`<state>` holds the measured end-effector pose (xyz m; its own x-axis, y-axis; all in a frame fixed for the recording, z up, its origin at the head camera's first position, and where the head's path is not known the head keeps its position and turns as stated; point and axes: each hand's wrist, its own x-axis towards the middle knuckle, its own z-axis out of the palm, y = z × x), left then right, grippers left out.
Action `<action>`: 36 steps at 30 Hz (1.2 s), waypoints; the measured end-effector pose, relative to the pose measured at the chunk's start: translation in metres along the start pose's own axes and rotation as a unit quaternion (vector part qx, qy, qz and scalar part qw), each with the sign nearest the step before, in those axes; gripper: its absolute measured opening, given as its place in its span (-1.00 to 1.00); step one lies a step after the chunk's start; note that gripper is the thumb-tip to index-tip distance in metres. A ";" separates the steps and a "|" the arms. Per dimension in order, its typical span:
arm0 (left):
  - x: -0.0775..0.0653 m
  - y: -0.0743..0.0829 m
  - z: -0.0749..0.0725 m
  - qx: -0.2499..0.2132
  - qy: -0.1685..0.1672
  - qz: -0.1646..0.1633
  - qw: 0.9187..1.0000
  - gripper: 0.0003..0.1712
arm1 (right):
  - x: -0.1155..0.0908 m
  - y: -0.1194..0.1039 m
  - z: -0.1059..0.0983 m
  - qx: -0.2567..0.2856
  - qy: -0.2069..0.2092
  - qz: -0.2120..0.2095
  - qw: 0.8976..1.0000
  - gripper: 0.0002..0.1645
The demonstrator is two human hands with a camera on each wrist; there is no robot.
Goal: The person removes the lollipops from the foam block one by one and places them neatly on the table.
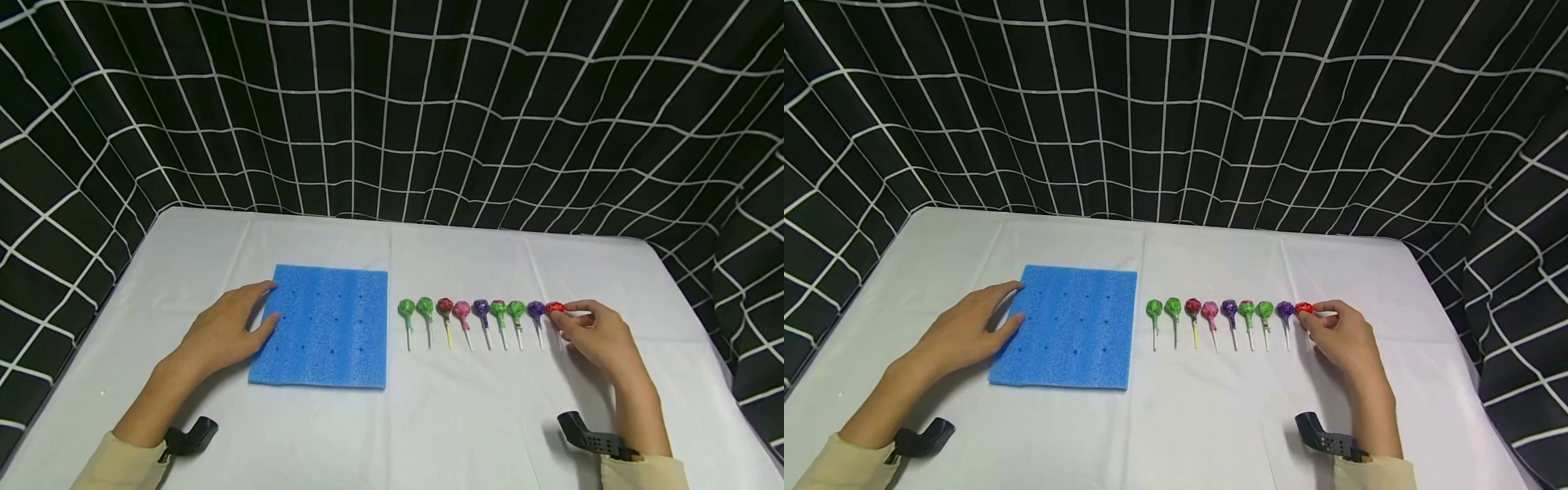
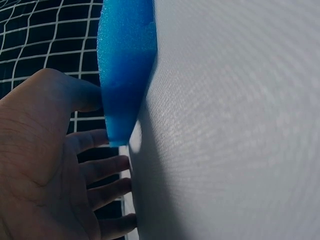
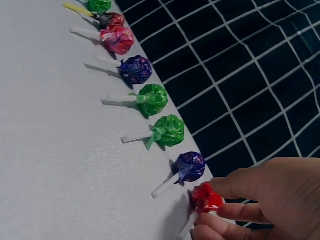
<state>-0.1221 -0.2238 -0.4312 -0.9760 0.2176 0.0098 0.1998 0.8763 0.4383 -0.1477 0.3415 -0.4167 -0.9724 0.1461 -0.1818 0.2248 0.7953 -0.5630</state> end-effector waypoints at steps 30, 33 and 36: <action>0.015 -0.015 -0.009 0.043 0.003 0.006 0.999 -0.32 | 0.017 -0.026 -0.004 -0.023 0.173 -0.194 0.965 -0.58; 0.017 -0.016 -0.013 0.051 0.004 0.010 0.999 -0.34 | 0.018 -0.022 -0.007 -0.023 0.171 -0.227 0.958 -0.63; 0.017 -0.020 -0.016 0.060 -0.002 0.012 0.998 -0.35 | 0.019 -0.016 -0.009 -0.037 0.158 -0.255 0.953 -0.64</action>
<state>-0.1439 -0.2449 -0.4254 -0.9707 0.2397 0.0160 0.2316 0.9159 0.3279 -0.1705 0.3363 -0.4041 -0.9272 -0.1101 0.3580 -0.2756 0.8478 -0.4530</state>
